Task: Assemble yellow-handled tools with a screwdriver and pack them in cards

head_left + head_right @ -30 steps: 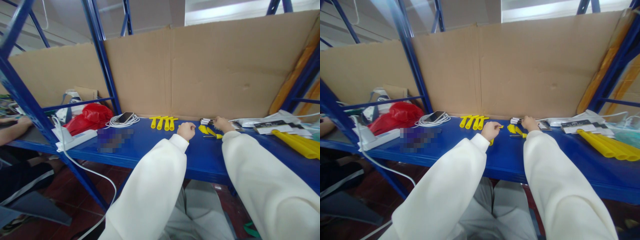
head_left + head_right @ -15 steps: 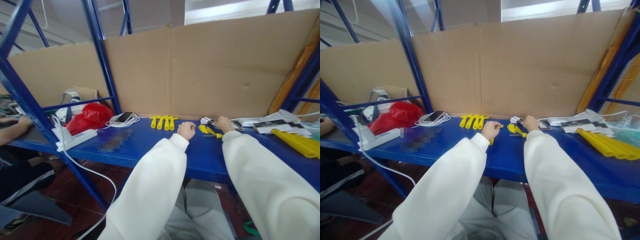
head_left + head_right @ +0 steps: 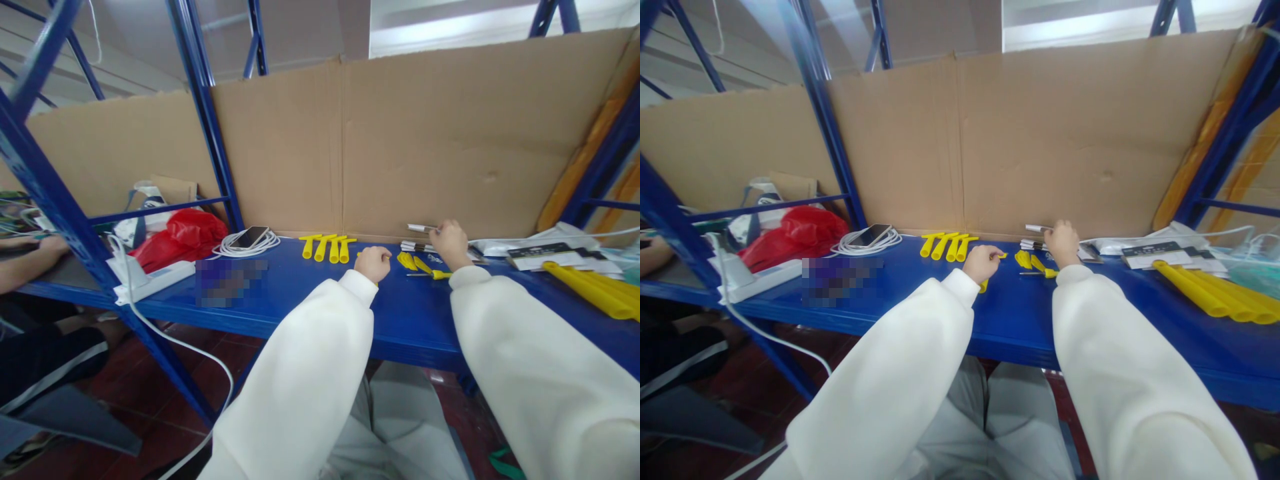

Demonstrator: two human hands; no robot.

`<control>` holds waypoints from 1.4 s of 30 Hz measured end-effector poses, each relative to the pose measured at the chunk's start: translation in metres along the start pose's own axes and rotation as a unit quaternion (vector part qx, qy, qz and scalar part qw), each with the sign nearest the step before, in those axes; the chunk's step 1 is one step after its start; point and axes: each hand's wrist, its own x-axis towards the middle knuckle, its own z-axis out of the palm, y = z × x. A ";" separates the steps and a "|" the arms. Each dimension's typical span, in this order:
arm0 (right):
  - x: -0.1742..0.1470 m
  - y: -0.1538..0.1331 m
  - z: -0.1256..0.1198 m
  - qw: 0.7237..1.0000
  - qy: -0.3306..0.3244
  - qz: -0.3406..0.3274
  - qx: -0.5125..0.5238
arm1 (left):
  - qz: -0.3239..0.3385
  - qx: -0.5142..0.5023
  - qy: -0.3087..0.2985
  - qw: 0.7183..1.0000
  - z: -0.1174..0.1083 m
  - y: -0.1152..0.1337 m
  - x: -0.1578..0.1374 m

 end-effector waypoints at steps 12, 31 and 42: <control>-0.026 -0.021 -0.020 0.990 0.054 -0.079 0.102 | -0.003 -0.071 0.078 0.994 0.008 -0.006 0.006; -0.046 -0.028 -0.012 0.915 0.057 -0.194 0.348 | -0.167 -0.415 0.130 0.885 -0.001 -0.004 0.016; -0.044 -0.025 -0.013 0.915 0.031 -0.211 0.341 | -0.222 -0.516 0.085 0.823 -0.013 0.002 0.007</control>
